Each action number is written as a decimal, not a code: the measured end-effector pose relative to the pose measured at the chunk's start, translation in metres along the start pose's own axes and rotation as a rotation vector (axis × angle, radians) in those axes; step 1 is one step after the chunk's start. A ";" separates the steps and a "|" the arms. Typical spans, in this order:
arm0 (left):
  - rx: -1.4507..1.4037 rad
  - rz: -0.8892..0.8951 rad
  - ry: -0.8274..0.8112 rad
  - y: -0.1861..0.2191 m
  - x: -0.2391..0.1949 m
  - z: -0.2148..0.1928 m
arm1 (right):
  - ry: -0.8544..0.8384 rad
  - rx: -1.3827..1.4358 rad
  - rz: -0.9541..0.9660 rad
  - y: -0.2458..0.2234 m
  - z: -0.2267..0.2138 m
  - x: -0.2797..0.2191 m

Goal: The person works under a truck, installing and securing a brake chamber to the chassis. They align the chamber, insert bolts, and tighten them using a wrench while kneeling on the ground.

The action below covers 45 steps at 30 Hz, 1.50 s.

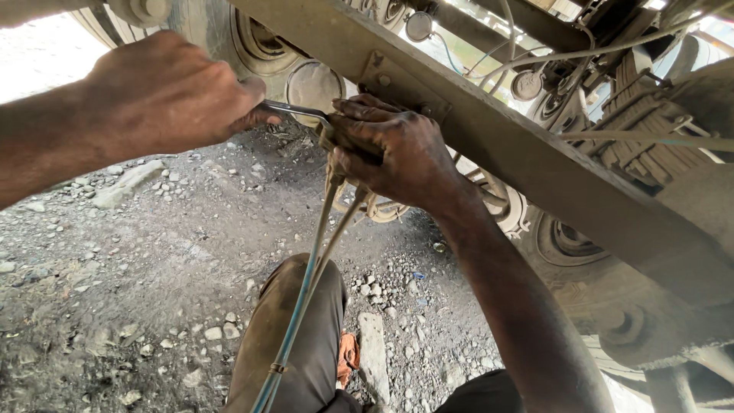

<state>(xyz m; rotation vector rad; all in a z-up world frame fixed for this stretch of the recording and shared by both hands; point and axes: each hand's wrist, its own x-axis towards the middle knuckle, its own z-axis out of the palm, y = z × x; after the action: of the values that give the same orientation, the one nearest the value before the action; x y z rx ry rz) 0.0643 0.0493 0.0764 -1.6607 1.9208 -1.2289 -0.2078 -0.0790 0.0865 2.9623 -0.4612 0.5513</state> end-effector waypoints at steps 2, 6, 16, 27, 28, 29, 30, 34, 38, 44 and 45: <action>0.000 -0.007 0.011 -0.001 -0.001 0.000 | -0.075 0.007 0.145 -0.002 -0.004 0.002; -0.148 -0.023 -0.056 0.001 -0.002 -0.001 | 0.379 -0.263 -0.433 -0.007 -0.009 0.000; -0.064 0.040 0.029 -0.017 0.019 0.023 | 0.058 0.001 -0.085 0.003 -0.005 0.002; 0.096 0.054 0.464 -0.020 0.031 0.067 | 0.015 0.015 -0.009 -0.008 -0.013 0.002; 0.093 0.058 0.503 -0.021 0.033 0.069 | 0.065 -0.017 -0.077 -0.008 -0.012 0.003; 0.061 0.075 0.514 -0.021 0.036 0.071 | 0.112 -0.052 -0.148 -0.008 -0.012 0.003; 0.028 0.092 0.526 -0.023 0.040 0.072 | 0.158 -0.086 -0.219 -0.008 -0.011 0.002; 0.070 0.105 0.436 -0.031 0.045 0.069 | -0.180 0.037 0.347 -0.006 -0.010 0.004; -0.184 0.061 0.114 -0.027 0.041 0.058 | 0.238 -0.139 -0.319 -0.002 -0.004 0.003; -0.082 -0.107 -0.179 -0.019 0.018 0.014 | -0.002 0.120 0.125 -0.002 0.000 0.002; -0.164 -0.141 -0.256 -0.016 0.011 0.004 | -0.049 0.139 0.200 -0.002 -0.001 0.003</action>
<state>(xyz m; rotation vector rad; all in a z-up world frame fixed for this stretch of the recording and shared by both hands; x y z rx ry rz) 0.0744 0.0380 0.0897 -1.9595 1.8142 -0.8717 -0.2047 -0.0776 0.0881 3.0866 -0.7610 0.5519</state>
